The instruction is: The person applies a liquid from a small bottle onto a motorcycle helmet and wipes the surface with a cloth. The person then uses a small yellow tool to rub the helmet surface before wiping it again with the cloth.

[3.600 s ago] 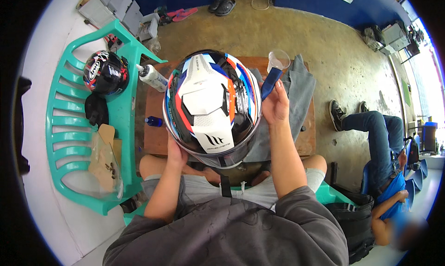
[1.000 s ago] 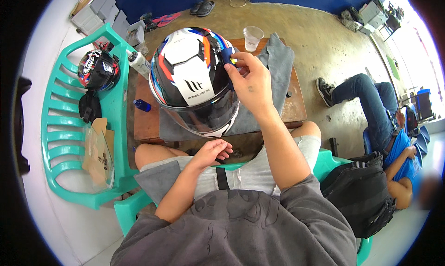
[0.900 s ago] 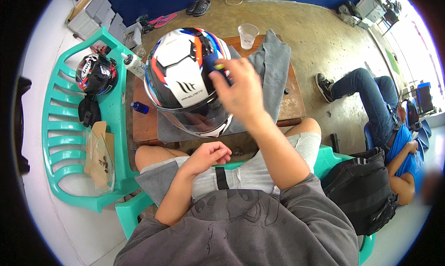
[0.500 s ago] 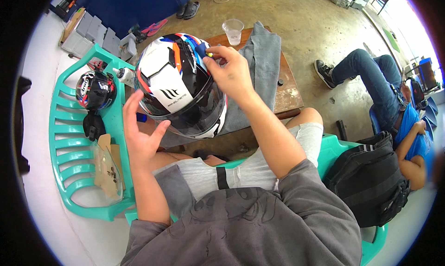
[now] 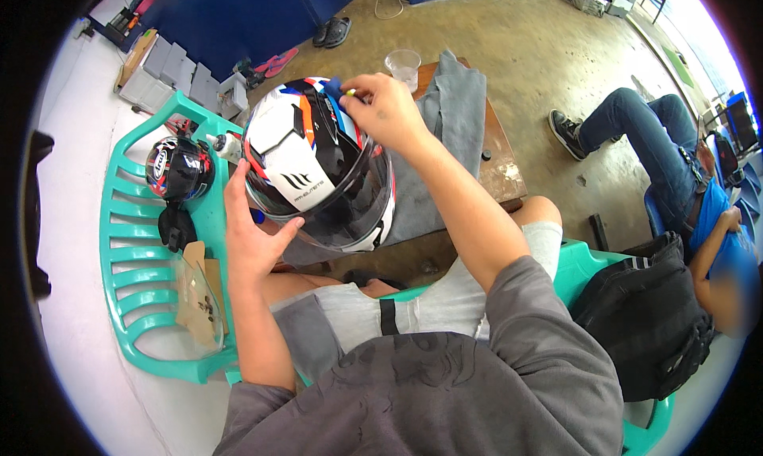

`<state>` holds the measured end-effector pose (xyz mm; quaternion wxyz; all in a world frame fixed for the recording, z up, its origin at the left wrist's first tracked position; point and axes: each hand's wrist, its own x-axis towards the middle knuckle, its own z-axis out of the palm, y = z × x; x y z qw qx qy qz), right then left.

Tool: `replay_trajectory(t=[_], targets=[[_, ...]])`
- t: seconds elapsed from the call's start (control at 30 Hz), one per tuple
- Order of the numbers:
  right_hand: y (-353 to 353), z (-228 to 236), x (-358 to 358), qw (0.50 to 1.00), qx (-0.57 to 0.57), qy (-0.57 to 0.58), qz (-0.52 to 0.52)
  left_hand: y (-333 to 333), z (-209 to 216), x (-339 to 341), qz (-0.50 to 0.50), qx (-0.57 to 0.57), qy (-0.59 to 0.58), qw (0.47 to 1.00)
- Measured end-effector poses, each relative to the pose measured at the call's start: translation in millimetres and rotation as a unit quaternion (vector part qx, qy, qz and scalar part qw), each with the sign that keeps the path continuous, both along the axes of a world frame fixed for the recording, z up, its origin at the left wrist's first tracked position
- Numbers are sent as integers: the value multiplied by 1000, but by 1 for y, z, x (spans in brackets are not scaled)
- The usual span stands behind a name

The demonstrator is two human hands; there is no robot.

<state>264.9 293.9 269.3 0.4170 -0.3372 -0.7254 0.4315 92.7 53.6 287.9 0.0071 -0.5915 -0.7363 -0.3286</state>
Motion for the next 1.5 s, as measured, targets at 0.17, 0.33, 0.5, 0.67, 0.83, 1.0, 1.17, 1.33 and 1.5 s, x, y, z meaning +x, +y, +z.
replay_trajectory(t=[0.17, 0.33, 0.5, 0.67, 0.83, 1.0, 1.17, 1.33, 1.5], targets=[[-42, -4, 13, 955, 281, -23, 89, 2, 1, -2, 4, 2, 24, 1000], [27, -19, -15, 995, 71, 16, 64, 0, 0, 1, 6, -1, 25, 1000], [21, -30, -3, 994, 80, 8, 67, 1, 0, 1, 3, 1, 16, 1000], [-51, -27, 33, 914, 389, -11, 112, 2, -3, -1, 6, 6, 12, 1000], [7, -20, 33, 908, 402, -31, 117, 1, -1, 0, 13, 2, 15, 1000], [16, -24, 46, 858, 471, -88, 187, -1, -1, -2, 11, 13, 15, 1000], [-5, -18, 54, 844, 492, -109, 183, -3, -5, -5, 6, 10, 9, 1000], [-23, -8, 50, 831, 504, -111, 206, -7, -5, -19, -49, 39, -14, 998], [-59, 4, 34, 778, 560, -144, 246, -11, -18, -31, -84, 123, -187, 971]])
